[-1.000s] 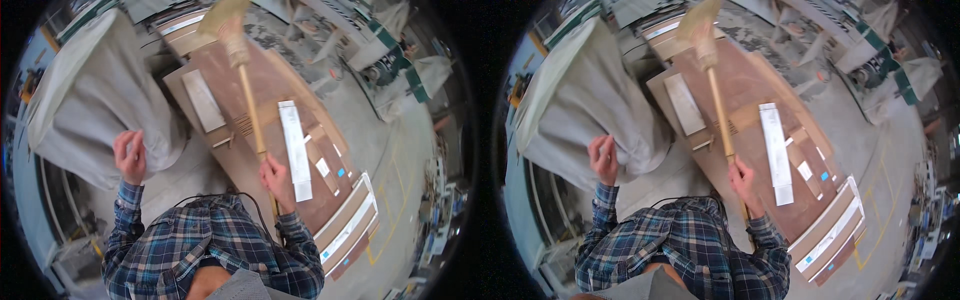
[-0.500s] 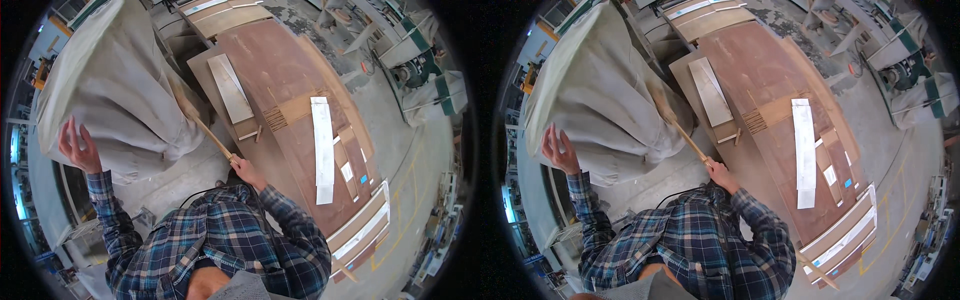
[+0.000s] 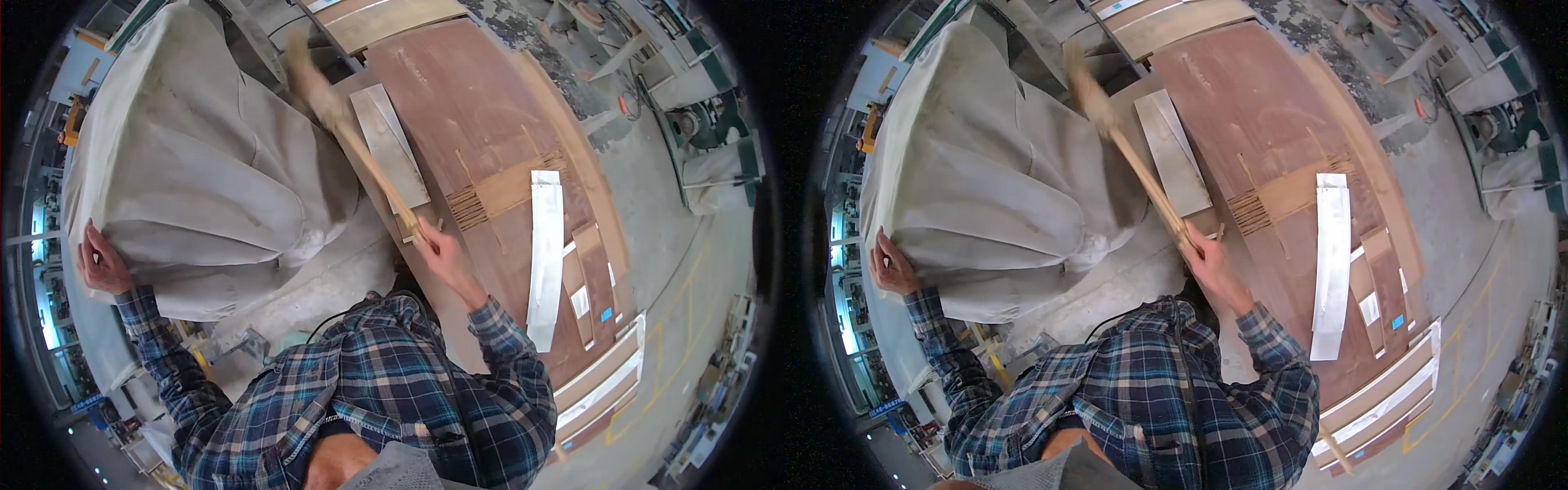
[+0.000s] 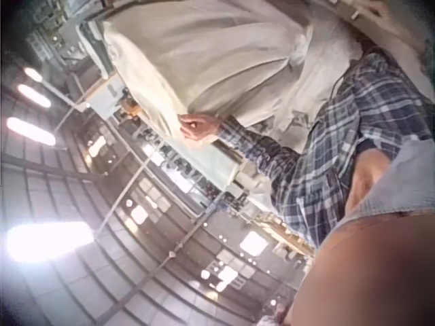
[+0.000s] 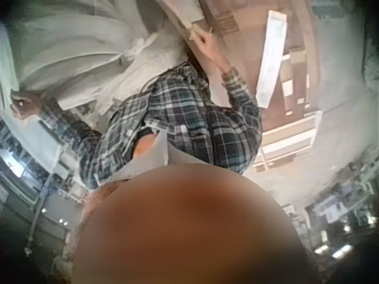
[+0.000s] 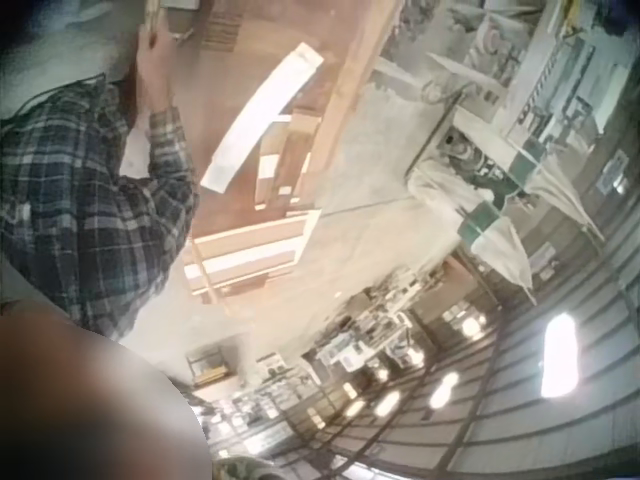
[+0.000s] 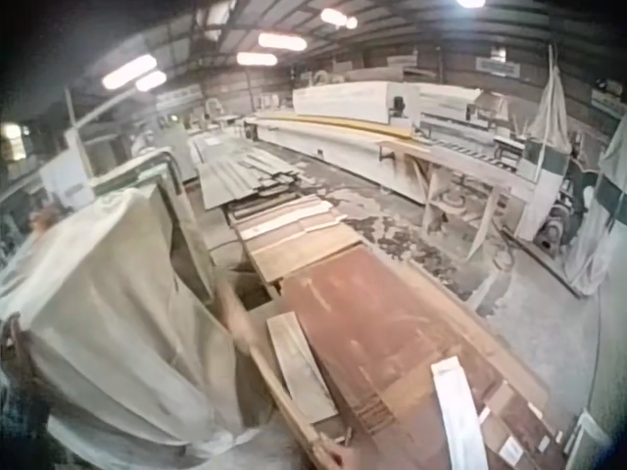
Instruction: Sweep wood dust off factory machinery and worktables using a broom.
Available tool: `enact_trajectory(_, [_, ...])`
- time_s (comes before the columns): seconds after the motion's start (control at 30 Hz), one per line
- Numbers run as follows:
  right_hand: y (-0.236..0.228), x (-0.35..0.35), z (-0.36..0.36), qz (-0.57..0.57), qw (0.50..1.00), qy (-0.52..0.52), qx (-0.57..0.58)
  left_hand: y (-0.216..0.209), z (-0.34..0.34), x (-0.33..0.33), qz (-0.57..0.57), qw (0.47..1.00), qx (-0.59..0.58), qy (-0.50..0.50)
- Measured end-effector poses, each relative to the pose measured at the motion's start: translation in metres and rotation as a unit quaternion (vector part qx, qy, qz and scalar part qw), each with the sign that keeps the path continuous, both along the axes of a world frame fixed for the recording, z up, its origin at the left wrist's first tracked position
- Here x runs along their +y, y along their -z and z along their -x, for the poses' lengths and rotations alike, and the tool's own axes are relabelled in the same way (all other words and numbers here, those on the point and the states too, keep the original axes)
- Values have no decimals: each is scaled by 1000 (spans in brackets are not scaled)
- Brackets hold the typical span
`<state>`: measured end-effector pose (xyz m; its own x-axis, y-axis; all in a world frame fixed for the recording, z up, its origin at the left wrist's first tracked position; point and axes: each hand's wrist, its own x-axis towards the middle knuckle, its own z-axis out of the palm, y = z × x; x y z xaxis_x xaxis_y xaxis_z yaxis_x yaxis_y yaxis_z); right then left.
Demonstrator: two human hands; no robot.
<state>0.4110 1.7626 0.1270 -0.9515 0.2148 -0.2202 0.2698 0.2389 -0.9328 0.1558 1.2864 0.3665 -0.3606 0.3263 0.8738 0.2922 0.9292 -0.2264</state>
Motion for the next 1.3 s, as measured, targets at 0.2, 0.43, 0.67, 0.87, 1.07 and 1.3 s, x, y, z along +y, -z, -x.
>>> enact_trajectory(0.2, [57, -8, 108, 48, 992, 34, 115, 17, 8, 6, -86, 994, -68, -31])
enact_trajectory(0.43, [254, -76, 123, -82, 994, -71, 19, 11, 3, 25, -73, 995, -45, -42])
enact_trajectory(0.67, [275, -48, 154, 171, 951, -117, -229, 19, 13, 30, -79, 995, -37, -44])
enact_trajectory(0.87, [167, -63, 171, 187, 967, -97, -140, 12, 10, 28, -57, 995, -29, -77])
enact_trajectory(1.07, [284, -79, 184, -171, 978, -111, -47, 28, 28, 26, -30, 996, -28, -73])
enact_trajectory(1.3, [398, -64, 147, -250, 955, -87, -134, 25, 42, 35, -60, 996, -17, -60])
